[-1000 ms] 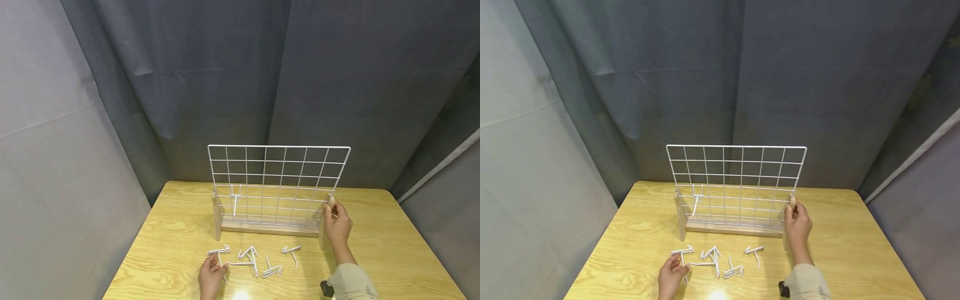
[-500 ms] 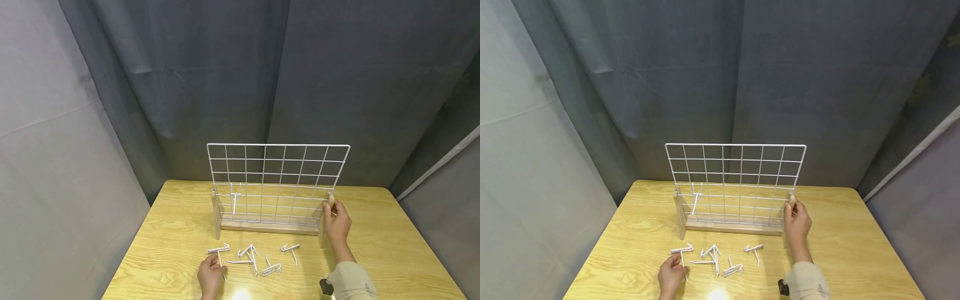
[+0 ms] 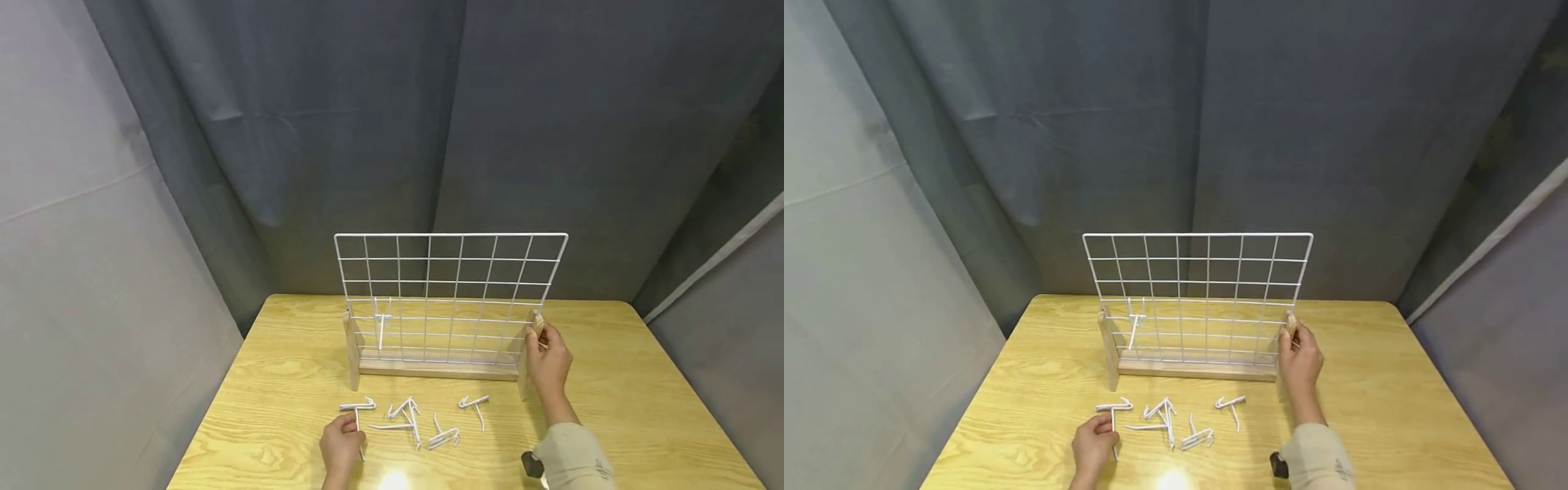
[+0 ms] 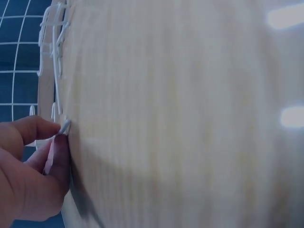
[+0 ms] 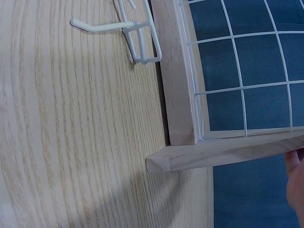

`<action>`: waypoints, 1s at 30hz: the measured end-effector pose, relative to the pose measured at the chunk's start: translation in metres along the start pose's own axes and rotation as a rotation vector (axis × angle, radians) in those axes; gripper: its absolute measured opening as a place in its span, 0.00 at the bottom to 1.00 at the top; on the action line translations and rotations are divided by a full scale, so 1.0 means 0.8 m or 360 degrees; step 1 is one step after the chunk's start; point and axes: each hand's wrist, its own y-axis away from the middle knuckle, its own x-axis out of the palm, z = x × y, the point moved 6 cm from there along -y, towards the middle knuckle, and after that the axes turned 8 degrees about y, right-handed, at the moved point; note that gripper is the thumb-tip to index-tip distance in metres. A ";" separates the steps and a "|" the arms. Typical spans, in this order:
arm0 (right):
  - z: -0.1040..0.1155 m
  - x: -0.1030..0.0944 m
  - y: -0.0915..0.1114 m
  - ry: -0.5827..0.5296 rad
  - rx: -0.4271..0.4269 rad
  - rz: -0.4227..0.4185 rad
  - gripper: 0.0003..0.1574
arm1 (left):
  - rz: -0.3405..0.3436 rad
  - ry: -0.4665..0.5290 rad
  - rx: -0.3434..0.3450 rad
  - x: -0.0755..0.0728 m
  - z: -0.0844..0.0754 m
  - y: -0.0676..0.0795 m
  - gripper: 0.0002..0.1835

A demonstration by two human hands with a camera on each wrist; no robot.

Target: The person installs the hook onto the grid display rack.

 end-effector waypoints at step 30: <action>-0.002 0.001 -0.001 -0.0032 0.0000 -0.0005 0.12 | 0.0682 0.0749 -0.0264 0.027 -0.012 0.008 0.26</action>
